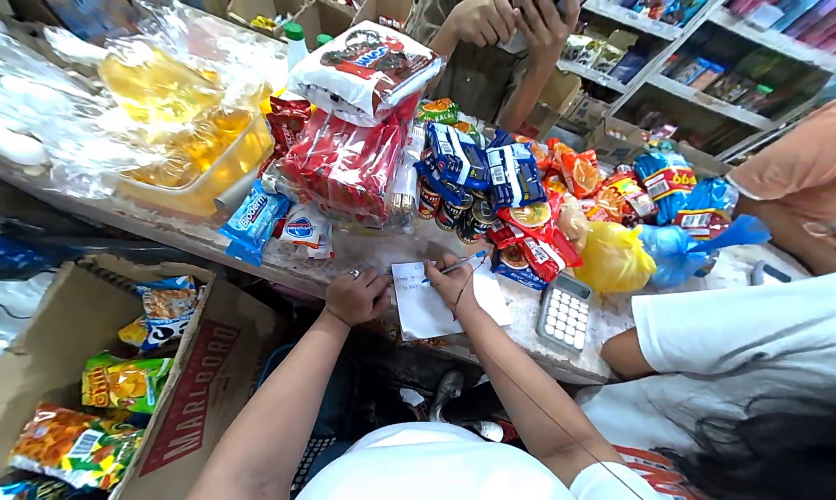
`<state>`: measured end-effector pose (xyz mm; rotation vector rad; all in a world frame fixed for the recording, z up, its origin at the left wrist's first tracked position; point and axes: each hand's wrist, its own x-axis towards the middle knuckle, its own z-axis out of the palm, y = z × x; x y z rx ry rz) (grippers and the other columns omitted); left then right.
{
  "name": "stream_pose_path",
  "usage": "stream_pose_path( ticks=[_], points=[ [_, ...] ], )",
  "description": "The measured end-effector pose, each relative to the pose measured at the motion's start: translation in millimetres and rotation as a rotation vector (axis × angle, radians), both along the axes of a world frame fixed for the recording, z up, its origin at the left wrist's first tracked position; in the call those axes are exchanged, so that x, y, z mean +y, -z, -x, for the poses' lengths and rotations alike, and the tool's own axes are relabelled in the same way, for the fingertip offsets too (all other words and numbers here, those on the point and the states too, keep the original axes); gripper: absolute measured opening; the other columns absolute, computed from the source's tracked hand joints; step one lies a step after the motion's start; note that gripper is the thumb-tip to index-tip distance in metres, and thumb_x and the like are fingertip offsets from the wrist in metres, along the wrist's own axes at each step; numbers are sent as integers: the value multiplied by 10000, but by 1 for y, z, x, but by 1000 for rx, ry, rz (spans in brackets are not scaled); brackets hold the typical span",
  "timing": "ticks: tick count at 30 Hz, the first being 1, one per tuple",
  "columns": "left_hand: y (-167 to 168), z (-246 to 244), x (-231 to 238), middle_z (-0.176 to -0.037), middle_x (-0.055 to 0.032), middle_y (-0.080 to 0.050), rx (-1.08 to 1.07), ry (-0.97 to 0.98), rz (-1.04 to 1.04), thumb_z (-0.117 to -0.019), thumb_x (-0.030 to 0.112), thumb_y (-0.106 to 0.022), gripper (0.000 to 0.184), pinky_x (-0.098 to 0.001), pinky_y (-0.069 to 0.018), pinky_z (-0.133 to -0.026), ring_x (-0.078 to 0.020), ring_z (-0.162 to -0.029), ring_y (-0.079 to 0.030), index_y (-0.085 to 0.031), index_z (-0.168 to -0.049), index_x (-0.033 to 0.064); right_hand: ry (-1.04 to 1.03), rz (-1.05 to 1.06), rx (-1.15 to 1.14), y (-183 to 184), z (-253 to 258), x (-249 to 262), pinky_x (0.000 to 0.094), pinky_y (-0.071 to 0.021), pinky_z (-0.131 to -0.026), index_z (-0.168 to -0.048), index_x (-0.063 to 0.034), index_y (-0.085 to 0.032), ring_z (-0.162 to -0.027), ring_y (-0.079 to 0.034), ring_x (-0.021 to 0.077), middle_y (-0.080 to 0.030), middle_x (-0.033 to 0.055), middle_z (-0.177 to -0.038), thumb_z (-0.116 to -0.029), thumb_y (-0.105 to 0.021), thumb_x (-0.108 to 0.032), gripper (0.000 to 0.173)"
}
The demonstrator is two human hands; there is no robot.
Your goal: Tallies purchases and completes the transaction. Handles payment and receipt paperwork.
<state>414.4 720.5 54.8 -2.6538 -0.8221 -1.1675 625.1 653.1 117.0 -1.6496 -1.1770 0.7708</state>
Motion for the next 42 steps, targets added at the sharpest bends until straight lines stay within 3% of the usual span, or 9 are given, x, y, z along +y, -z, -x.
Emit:
stream_pose_path(
  ticks=[3, 5, 10, 22, 27, 42],
  points=[
    [2, 0, 1, -798, -115, -690, 6, 4, 1, -1017, 393, -363, 508, -445, -551, -605, -298, -731, -694, -778, -999, 102, -85, 9, -28, 4, -11, 14, 204, -469, -520, -693, -57, -550, -499, -515, 12, -544, -37, -577, -913, -714, -92, 277],
    [3, 1, 1, -812, -117, -695, 8, 6, -4, -1021, 406, -352, 523, -440, -551, -604, -295, -729, -695, -775, -1004, 98, -87, 29, 6, 2, -12, 17, 199, -498, -538, -697, -48, -554, -509, -545, 10, -570, -35, -587, -907, -724, -65, 270],
    [3, 0, 1, -814, -116, -691, 1, -8, -11, -1021, 410, -354, 523, -433, -541, -578, -290, -706, -685, -775, -999, 101, -83, -32, -36, 8, -7, 14, 204, -438, -509, -653, -74, -520, -495, -493, 10, -528, -38, -564, -904, -697, -68, 307],
    [2, -1, 1, -793, -111, -688, -5, -10, -14, -1008, 387, -376, 491, -431, -532, -564, -287, -691, -683, -774, -979, 100, -104, -57, -104, 9, -10, 14, 216, -415, -512, -645, -78, -510, -502, -475, 14, -503, -41, -559, -892, -681, -70, 301],
    [4, 0, 1, -793, -117, -690, -2, -8, 1, -1025, 421, -342, 541, -439, -515, -542, -294, -676, -677, -779, -1003, 102, -123, -132, -148, 13, -11, 14, 215, -361, -502, -619, -91, -476, -496, -413, 11, -445, -54, -547, -872, -667, -69, 318],
    [1, 0, 1, -814, -120, -699, 11, -3, -8, -1022, 413, -346, 536, -443, -528, -577, -299, -701, -685, -772, -984, 90, -129, -145, -69, 13, -12, 14, 191, -377, -493, -619, -106, -465, -490, -430, -5, -461, -62, -545, -881, -669, -41, 338]
  ],
)
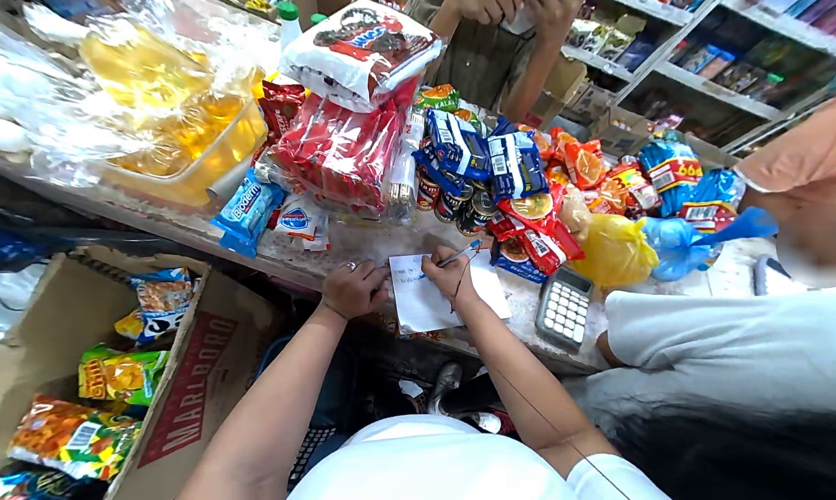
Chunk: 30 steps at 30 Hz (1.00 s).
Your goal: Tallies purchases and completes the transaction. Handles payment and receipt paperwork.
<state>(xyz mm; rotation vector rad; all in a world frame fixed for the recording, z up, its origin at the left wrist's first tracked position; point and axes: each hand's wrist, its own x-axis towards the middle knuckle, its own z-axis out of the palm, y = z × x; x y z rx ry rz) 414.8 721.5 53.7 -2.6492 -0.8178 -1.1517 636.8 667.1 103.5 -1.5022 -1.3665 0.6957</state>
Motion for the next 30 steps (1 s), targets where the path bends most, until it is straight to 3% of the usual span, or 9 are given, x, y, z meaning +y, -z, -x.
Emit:
stream_pose_path(
  ticks=[9, 14, 30],
  points=[
    [1, 0, 0, -803, -119, -695, -6, -2, -2, -1023, 416, -351, 535, -439, -541, -597, -298, -707, -686, -770, -978, 86, 1, 36, -79, -4, -1, -1, 207, -341, -502, -614, -107, -454, -501, -388, 8, -419, -63, -552, -873, -659, -51, 334],
    [0, 0, -1, -832, -128, -709, 9, -10, 19, -1015, 397, -375, 499, -464, -545, -593, -312, -724, -699, -773, -997, 96, 0, 30, 0, -4, 0, 0, 187, -368, -513, -641, -89, -484, -514, -414, -5, -449, -64, -571, -894, -664, -44, 314],
    [1, 0, 0, -825, -122, -702, 7, -3, 6, -1013, 391, -378, 493, -447, -537, -594, -304, -729, -695, -774, -1003, 99, 15, 22, -15, -3, -1, 1, 196, -337, -497, -624, -120, -449, -505, -390, 2, -424, -67, -564, -866, -653, -36, 327]
  ],
)
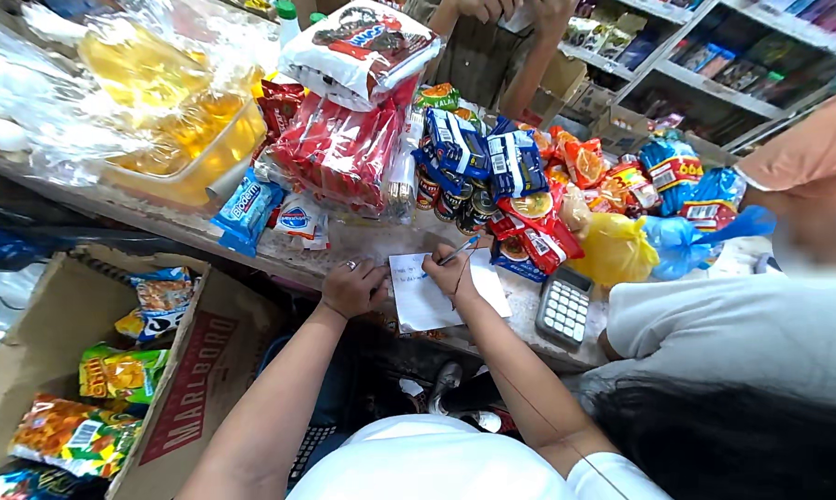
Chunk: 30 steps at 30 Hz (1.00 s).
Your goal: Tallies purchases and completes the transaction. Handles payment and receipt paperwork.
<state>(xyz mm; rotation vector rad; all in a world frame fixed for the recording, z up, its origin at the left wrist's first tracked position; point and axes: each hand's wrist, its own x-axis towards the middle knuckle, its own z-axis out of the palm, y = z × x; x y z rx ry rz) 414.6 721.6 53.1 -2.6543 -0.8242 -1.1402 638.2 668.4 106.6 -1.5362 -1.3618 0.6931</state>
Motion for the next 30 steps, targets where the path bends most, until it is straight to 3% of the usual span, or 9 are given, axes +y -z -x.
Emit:
stream_pose_path(
  ticks=[6, 9, 13, 17, 30],
  points=[
    [1, 0, 0, -822, -117, -703, 0, 2, 5, -1015, 403, -374, 505, -445, -530, -579, -299, -714, -692, -774, -999, 95, -19, 3, -78, -1, 0, -3, 197, -343, -494, -631, -99, -470, -499, -395, 5, -428, -57, -557, -879, -643, -40, 308],
    [-1, 0, 0, -813, -116, -700, 3, -2, 10, -1018, 411, -371, 512, -450, -538, -585, -299, -716, -693, -774, -997, 97, -25, 13, -151, -2, -2, -5, 244, -355, -511, -632, -75, -490, -508, -412, 37, -445, -33, -557, -893, -650, -81, 305],
    [1, 1, -1, -834, -133, -715, 7, 1, 32, -1015, 408, -380, 506, -471, -549, -590, -314, -706, -698, -776, -1003, 93, 7, 47, -27, -1, -5, -2, 200, -424, -525, -664, -62, -520, -517, -464, 1, -499, -47, -580, -883, -693, -58, 279],
    [1, 0, 0, -825, -127, -702, 8, 5, 22, -1024, 413, -361, 521, -462, -542, -595, -309, -706, -688, -772, -1005, 93, 0, 34, -83, 0, -5, -1, 207, -368, -513, -639, -76, -500, -512, -417, 4, -456, -53, -566, -886, -675, -70, 302],
    [1, 0, 0, -809, -116, -703, -8, 1, 4, -1017, 393, -372, 502, -444, -536, -592, -293, -703, -688, -779, -998, 101, 29, 11, -60, -2, -4, -3, 198, -366, -516, -633, -91, -487, -514, -414, -1, -452, -60, -571, -885, -664, -54, 310]
  ],
)
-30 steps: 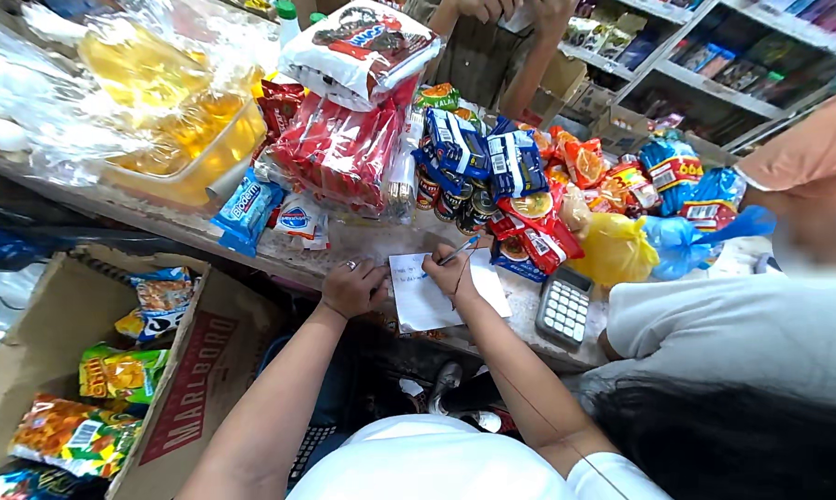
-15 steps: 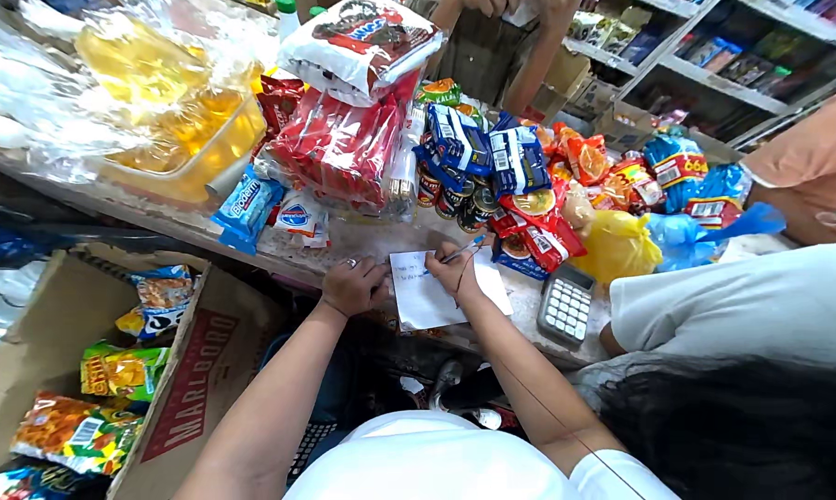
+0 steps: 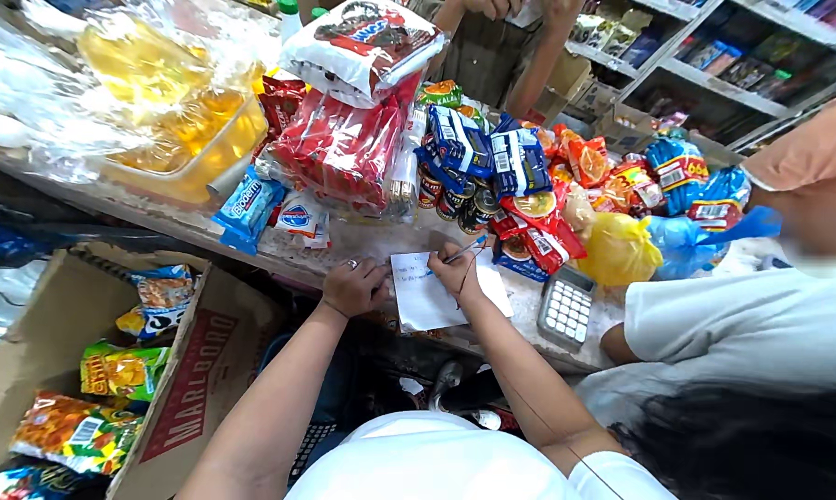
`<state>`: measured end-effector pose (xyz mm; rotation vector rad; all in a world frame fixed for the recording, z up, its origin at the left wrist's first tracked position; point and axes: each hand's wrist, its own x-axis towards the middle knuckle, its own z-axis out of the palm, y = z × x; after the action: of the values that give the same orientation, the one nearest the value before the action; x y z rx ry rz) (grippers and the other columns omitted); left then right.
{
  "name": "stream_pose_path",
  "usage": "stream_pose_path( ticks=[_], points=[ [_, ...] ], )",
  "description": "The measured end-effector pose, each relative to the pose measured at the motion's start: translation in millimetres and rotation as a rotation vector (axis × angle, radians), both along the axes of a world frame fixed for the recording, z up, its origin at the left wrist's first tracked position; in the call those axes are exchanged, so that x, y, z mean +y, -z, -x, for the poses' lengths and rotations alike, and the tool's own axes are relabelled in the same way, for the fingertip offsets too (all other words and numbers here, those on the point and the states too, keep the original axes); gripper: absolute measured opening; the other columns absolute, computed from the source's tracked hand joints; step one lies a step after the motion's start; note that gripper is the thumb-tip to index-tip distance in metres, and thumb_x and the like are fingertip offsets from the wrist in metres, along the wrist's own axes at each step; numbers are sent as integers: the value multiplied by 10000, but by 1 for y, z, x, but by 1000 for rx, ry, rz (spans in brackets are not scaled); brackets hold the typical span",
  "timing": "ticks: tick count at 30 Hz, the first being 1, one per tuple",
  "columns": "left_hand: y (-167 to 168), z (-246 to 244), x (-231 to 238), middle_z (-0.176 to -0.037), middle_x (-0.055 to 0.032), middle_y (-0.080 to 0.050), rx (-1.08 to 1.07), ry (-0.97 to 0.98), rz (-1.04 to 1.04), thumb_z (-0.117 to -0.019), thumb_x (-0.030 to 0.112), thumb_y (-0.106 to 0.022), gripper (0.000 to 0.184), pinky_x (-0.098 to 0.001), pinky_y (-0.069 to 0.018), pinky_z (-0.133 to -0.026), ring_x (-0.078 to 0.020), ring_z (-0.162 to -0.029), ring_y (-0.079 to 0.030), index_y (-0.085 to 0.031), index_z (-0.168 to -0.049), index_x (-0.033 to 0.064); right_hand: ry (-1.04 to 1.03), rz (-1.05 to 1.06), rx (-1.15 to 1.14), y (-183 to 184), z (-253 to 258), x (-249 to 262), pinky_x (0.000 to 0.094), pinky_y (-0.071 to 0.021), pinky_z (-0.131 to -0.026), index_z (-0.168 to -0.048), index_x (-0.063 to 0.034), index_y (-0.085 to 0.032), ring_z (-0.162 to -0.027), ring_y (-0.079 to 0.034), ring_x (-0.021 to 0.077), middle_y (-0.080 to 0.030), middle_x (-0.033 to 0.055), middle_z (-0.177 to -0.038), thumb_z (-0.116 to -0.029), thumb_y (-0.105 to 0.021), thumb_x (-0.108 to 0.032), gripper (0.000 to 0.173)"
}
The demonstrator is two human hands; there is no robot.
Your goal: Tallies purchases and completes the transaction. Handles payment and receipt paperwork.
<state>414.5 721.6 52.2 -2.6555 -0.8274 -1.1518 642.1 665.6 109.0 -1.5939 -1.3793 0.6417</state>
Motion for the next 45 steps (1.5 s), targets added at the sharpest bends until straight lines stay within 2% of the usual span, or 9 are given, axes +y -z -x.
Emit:
stream_pose_path(
  ticks=[14, 26, 28, 30, 35, 36, 38, 41, 45],
  points=[
    [0, -2, 1, -812, -122, -699, -18, 1, -6, -1016, 396, -377, 497, -448, -545, -587, -306, -719, -693, -771, -996, 94, 8, 6, -23, 1, -2, -1, 233, -379, -530, -649, -76, -495, -527, -423, 24, -452, -45, -580, -891, -656, -78, 290],
    [4, 2, 0, -828, -116, -701, -8, -2, 1, -1033, 400, -369, 494, -453, -552, -631, -304, -756, -695, -767, -1016, 108, 56, -45, 36, 8, -2, -1, 204, -359, -496, -634, -102, -490, -500, -405, -2, -440, -68, -558, -862, -644, -50, 280],
    [3, 1, -2, -846, -121, -725, -15, -29, 3, -1029, 420, -368, 504, -471, -555, -620, -312, -755, -710, -772, -990, 121, 144, -31, 83, 1, -1, -6, 263, -426, -523, -684, -18, -572, -530, -476, 62, -515, 11, -586, -868, -685, -26, 216],
    [-4, -5, -2, -838, -131, -741, -23, -50, -22, -1023, 445, -346, 546, -476, -535, -565, -320, -699, -711, -782, -970, 121, 185, -5, 83, -12, -3, -6, 254, -469, -590, -713, 7, -626, -590, -524, 47, -570, 16, -630, -858, -700, -41, 170],
    [-11, -8, -6, -844, -150, -750, -27, -51, -17, -1014, 450, -344, 574, -479, -534, -550, -339, -677, -714, -794, -968, 97, 123, 13, 142, -22, -12, -19, 208, -427, -602, -797, 18, -623, -603, -487, 9, -547, -8, -670, -949, -660, -153, 232],
    [-11, -9, -5, -833, -148, -746, -31, -45, -18, -1018, 459, -341, 582, -472, -527, -543, -332, -663, -707, -793, -966, 97, 152, -40, 168, -22, -18, -21, 196, -445, -609, -837, 16, -627, -611, -507, 2, -563, -9, -694, -965, -656, -175, 232],
    [-11, -9, -3, -812, -147, -737, -31, -38, -3, -1025, 482, -338, 599, -470, -520, -532, -325, -648, -699, -794, -961, 100, 237, -145, 144, -30, -35, -27, 246, -533, -744, -1011, 75, -673, -770, -625, 71, -676, 98, -879, -979, -646, -169, 247],
    [-21, -9, -8, -807, -173, -728, -30, -36, 138, -1028, 459, -350, 595, -490, -520, -569, -349, -677, -700, -786, -941, 63, 371, -160, 34, -39, -66, -50, 349, -536, -937, -1175, 94, -673, -1036, -677, 220, -692, 223, -1148, -994, -596, -149, 313],
    [-62, -17, -13, -947, -289, -720, -47, -74, 641, -1032, 169, -472, 361, -603, -544, -780, -455, -852, -709, -725, -1057, -87, 445, -200, -196, -25, -77, -98, 377, -557, -932, -1067, 65, -715, -1020, -693, 268, -708, 212, -1079, -974, -624, -132, 236]
  ],
)
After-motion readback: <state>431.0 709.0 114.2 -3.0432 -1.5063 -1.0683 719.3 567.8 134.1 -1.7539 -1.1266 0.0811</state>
